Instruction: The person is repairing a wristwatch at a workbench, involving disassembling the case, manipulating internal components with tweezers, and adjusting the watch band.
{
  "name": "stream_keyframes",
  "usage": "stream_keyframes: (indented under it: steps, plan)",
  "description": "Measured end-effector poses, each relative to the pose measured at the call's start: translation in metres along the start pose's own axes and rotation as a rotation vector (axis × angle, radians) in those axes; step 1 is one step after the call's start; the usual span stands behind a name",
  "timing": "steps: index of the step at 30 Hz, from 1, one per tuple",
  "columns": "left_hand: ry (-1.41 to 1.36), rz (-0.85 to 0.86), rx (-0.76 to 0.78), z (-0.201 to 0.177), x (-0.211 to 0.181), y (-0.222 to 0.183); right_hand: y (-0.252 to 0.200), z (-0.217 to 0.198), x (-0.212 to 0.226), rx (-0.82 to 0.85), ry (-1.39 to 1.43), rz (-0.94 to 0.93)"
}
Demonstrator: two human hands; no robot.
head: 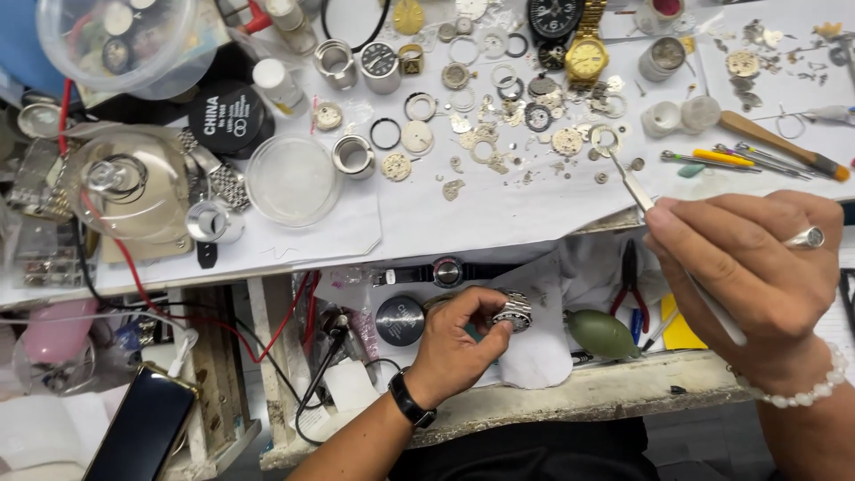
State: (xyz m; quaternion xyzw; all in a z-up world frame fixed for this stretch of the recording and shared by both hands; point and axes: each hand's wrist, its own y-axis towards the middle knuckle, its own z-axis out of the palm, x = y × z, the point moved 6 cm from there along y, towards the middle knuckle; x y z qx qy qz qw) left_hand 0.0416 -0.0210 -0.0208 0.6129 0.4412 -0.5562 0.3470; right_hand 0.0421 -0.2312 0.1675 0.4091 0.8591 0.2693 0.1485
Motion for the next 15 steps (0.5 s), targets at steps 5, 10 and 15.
stream_keyframes:
  steps: [5, 10, 15]
  plan:
    - [0.013, 0.032, -0.03, -0.002, -0.005, 0.001, 0.024, 0.012, 0.027, -0.049, 0.075, -0.035]
    - [0.005, 0.037, -0.056, -0.004, -0.005, -0.001, 0.047, 0.04, 0.058, -0.147, 0.149, -0.101]
    - [0.019, 0.023, -0.051, -0.009, -0.012, 0.0, 0.066, 0.057, 0.08, -0.044, 0.263, -0.124]
